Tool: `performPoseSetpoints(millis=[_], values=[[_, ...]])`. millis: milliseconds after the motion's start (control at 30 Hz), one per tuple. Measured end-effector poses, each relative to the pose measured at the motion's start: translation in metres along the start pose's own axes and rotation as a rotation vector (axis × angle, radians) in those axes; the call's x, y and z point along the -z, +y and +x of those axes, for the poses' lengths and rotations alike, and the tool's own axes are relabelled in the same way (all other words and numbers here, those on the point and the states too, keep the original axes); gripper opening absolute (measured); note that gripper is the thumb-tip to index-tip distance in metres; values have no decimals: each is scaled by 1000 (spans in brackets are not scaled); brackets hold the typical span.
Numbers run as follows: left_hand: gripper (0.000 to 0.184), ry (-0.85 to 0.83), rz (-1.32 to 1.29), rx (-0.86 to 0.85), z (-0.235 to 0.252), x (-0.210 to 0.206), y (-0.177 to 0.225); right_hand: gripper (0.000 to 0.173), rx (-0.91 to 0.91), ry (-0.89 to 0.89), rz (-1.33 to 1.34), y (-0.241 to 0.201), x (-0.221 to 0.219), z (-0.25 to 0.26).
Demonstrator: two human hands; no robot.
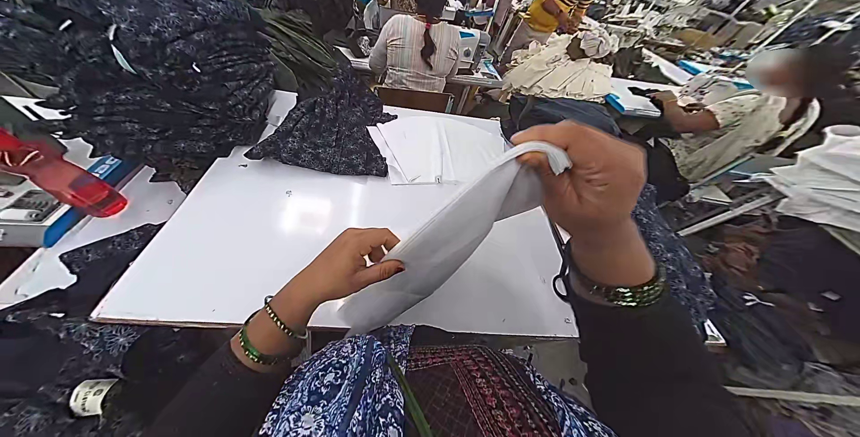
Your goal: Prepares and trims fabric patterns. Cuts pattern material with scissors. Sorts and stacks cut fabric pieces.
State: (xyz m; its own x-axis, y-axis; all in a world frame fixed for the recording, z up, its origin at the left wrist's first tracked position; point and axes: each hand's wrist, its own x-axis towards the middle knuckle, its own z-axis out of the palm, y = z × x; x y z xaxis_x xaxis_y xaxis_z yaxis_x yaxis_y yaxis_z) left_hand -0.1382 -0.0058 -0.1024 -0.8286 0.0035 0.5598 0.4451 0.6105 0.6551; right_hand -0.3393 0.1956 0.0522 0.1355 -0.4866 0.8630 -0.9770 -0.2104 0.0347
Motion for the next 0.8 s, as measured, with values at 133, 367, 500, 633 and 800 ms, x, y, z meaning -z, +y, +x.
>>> performPoseSetpoints(millis=[133, 367, 500, 633, 800], values=[[26, 29, -93, -49, 16, -11, -9, 30, 161, -134, -179, 5, 28, 37], [53, 140, -125, -75, 41, -52, -22, 29, 209, -307, -272, 10, 63, 63], [54, 282, -37, -44, 43, -83, -31, 36, 142, -342, -300, 33, 80, 66], [51, 279, -24, 32, 37, -103, -37, 44, 74, -335, -361, 66, 100, 66], [83, 183, -104, 25, 39, -115, -37, 44, -5, -330, -423, 75, 106, 66]])
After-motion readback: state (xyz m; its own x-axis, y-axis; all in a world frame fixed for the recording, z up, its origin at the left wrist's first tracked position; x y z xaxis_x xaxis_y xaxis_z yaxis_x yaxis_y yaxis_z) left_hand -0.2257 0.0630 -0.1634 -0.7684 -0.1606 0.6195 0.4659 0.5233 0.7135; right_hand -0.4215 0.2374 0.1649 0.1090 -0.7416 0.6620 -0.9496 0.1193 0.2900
